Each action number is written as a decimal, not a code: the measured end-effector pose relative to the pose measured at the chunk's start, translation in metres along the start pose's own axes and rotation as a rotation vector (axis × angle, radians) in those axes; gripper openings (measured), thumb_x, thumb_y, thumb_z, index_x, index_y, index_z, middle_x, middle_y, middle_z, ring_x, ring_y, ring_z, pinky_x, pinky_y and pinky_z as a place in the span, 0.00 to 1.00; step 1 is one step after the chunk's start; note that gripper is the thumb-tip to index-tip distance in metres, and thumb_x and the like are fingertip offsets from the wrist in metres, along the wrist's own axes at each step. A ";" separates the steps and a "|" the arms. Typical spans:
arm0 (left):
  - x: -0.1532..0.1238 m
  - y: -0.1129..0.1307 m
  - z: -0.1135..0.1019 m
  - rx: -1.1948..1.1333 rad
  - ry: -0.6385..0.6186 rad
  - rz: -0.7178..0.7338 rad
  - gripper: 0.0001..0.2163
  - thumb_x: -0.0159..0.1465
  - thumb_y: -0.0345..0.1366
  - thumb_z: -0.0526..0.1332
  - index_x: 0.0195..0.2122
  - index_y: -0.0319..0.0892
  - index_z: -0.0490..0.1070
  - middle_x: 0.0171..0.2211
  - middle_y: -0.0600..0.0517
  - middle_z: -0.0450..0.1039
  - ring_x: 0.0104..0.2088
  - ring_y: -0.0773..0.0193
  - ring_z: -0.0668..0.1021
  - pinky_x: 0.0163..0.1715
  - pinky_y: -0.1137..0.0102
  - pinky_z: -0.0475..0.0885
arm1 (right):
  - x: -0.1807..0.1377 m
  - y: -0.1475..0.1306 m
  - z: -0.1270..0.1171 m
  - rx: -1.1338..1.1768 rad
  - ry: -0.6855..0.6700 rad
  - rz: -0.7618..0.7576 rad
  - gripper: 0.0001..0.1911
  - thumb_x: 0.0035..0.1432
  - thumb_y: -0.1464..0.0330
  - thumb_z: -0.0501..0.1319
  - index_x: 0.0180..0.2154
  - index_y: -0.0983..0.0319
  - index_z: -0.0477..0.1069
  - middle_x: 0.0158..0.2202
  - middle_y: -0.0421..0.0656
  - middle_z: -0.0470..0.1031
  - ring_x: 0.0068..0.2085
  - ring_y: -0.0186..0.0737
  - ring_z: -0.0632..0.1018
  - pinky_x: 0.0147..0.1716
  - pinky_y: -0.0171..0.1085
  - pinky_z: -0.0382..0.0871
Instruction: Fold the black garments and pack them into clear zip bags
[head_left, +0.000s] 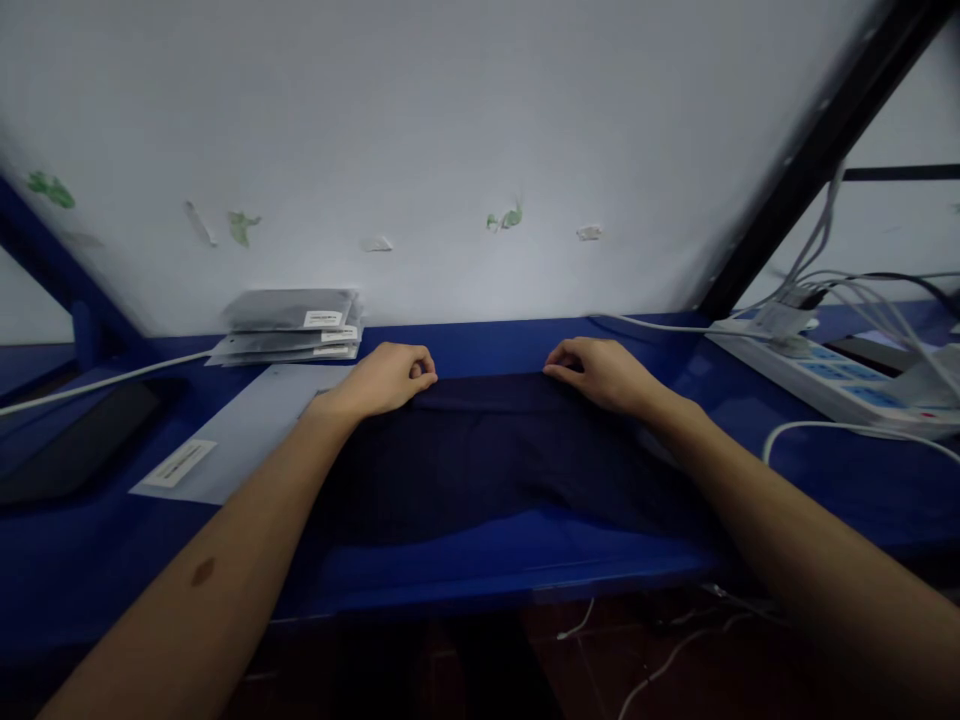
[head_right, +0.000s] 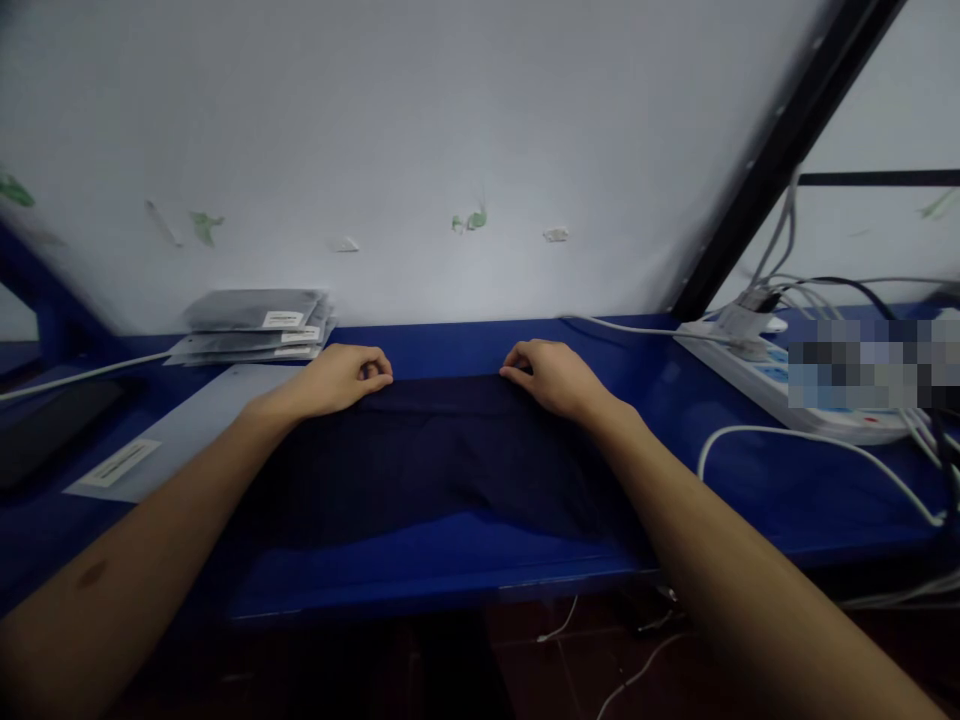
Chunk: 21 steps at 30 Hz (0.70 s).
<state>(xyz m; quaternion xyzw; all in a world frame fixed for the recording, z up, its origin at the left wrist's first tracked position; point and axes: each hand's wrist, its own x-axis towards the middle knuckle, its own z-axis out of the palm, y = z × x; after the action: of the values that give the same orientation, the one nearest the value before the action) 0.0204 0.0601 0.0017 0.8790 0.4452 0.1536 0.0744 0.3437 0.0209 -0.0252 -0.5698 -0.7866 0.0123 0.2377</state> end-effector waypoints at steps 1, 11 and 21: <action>0.000 0.001 0.000 0.003 0.004 0.002 0.08 0.64 0.39 0.61 0.38 0.42 0.77 0.32 0.50 0.79 0.32 0.61 0.78 0.33 0.68 0.67 | 0.001 0.002 0.001 -0.003 0.011 -0.004 0.10 0.62 0.63 0.60 0.38 0.60 0.78 0.37 0.46 0.81 0.38 0.45 0.79 0.39 0.42 0.70; 0.002 0.005 0.005 0.068 0.031 0.028 0.10 0.66 0.39 0.58 0.40 0.42 0.78 0.34 0.50 0.79 0.34 0.60 0.78 0.36 0.68 0.68 | 0.002 0.010 0.004 -0.075 0.090 0.073 0.12 0.64 0.62 0.59 0.38 0.61 0.78 0.37 0.46 0.81 0.38 0.44 0.78 0.39 0.41 0.69; 0.001 0.005 0.006 0.130 0.038 0.067 0.10 0.66 0.40 0.58 0.38 0.42 0.77 0.34 0.49 0.78 0.35 0.58 0.78 0.37 0.66 0.67 | 0.002 0.006 0.001 -0.172 0.013 0.198 0.11 0.63 0.65 0.57 0.40 0.60 0.77 0.39 0.47 0.81 0.38 0.44 0.79 0.38 0.40 0.68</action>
<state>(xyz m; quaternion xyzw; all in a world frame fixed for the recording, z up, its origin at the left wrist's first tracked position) 0.0265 0.0586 -0.0021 0.8933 0.4260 0.1433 0.0035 0.3484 0.0251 -0.0274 -0.6628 -0.7233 -0.0353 0.1906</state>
